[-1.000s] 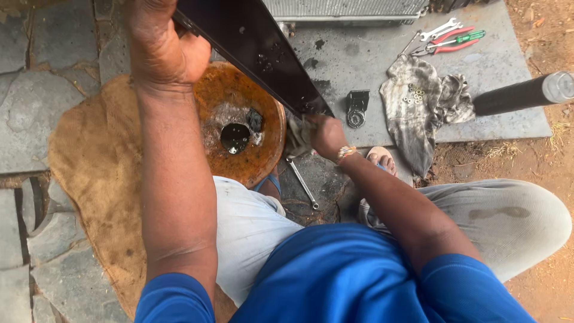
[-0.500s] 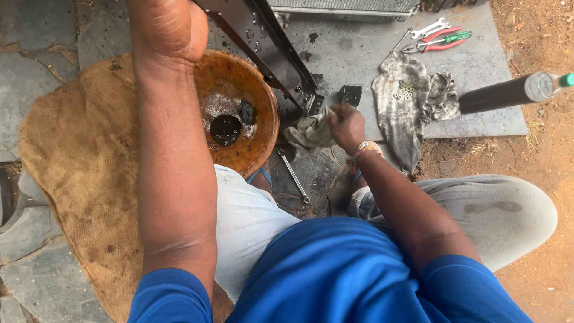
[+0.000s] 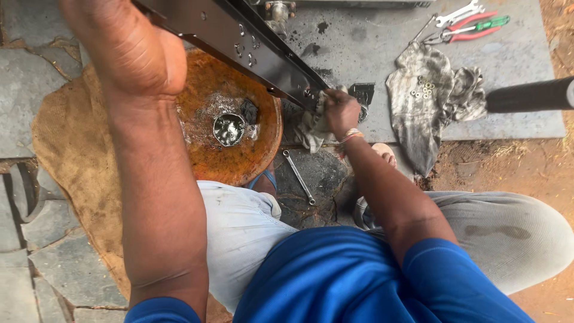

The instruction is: The person sits on the ground and wipes a long black metal frame with a cloth. They repeatedly dip the cloth into a bowl of liquid and continue wiping different sections of the frame.

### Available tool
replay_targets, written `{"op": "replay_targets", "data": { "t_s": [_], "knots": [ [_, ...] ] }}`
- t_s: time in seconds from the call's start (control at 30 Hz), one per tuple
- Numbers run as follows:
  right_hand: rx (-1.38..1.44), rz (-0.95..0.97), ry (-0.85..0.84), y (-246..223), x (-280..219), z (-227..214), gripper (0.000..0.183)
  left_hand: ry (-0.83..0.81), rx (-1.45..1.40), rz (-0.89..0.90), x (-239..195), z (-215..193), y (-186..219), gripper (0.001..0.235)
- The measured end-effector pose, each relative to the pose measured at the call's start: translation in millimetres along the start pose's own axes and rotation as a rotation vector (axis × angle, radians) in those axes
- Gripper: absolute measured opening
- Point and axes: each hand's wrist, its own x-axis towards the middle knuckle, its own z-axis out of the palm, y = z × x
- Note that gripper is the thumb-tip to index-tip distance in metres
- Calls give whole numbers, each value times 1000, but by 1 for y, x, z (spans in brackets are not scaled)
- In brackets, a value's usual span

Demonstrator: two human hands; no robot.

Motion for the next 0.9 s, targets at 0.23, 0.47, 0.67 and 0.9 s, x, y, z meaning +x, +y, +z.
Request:
{"op": "replay_targets", "data": {
  "t_s": [0.23,0.47,0.67,0.9],
  "knots": [
    [112,-177,105,-9,-6,6,24,-39,126,84,8,9,-4,25],
    [-22,175,-239,-27,-14,-20,36,-87,102,70,9,15,8,23],
    [-2,-314,-8,-5,-14,-5,37,-100,68,33,9,21,8,22],
    [-80,-222,-55,35,-9,0,32,-139,95,41,14,26,12,21]
  ]
}}
